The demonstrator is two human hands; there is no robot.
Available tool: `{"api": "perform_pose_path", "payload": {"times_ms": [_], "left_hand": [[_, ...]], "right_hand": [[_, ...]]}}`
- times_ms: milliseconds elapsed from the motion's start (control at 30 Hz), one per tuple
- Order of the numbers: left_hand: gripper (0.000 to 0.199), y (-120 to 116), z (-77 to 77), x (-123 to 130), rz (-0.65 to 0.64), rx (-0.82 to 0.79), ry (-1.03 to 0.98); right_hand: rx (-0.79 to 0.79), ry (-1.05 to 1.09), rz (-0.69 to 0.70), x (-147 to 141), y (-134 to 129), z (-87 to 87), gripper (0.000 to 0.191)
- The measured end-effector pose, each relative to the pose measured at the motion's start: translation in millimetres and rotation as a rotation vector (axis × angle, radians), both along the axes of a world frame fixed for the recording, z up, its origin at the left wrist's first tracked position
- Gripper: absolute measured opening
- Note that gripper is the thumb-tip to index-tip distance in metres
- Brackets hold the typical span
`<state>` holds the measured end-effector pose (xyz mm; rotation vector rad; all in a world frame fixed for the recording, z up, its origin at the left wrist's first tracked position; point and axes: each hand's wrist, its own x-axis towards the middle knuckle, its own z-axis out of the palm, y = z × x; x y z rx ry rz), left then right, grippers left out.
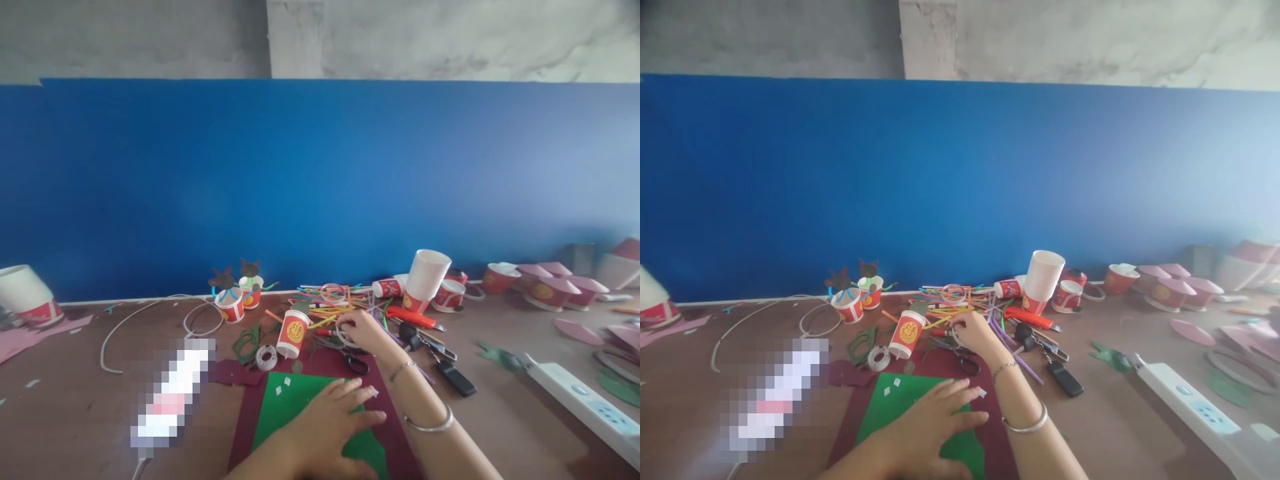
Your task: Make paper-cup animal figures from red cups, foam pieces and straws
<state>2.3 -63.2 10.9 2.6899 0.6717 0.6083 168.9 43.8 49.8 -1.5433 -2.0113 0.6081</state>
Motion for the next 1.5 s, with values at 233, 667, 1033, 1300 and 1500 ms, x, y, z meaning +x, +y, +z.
{"api": "perform_pose_path", "payload": {"times_ms": [233, 667, 1033, 1300, 1500], "left_hand": [[0.067, 13, -10.1, -4, 0.102, -0.024, 0.033], [0.029, 35, -22.0, -6, 0.472, 0.217, -0.061], [0.036, 41, -17.7, 7, 0.604, -0.837, -0.855], [0.028, 41, -24.3, 4, 0.582, -0.688, -0.845], [0.031, 46, -28.5, 9, 0.554, -0.853, -0.919]], "right_hand": [[0.025, 0.356, -0.087, 9, 7, 3.8, 0.019], [-0.205, 0.484, -0.008, -10, -17, -19.2, 0.011], [-0.112, 0.757, 0.077, -34, -52, -48.7, 0.014], [0.091, 0.492, 0.052, -29, -56, -52.7, 0.016], [0.588, 0.085, -0.248, 4, -41, -49.8, 0.019]]}}
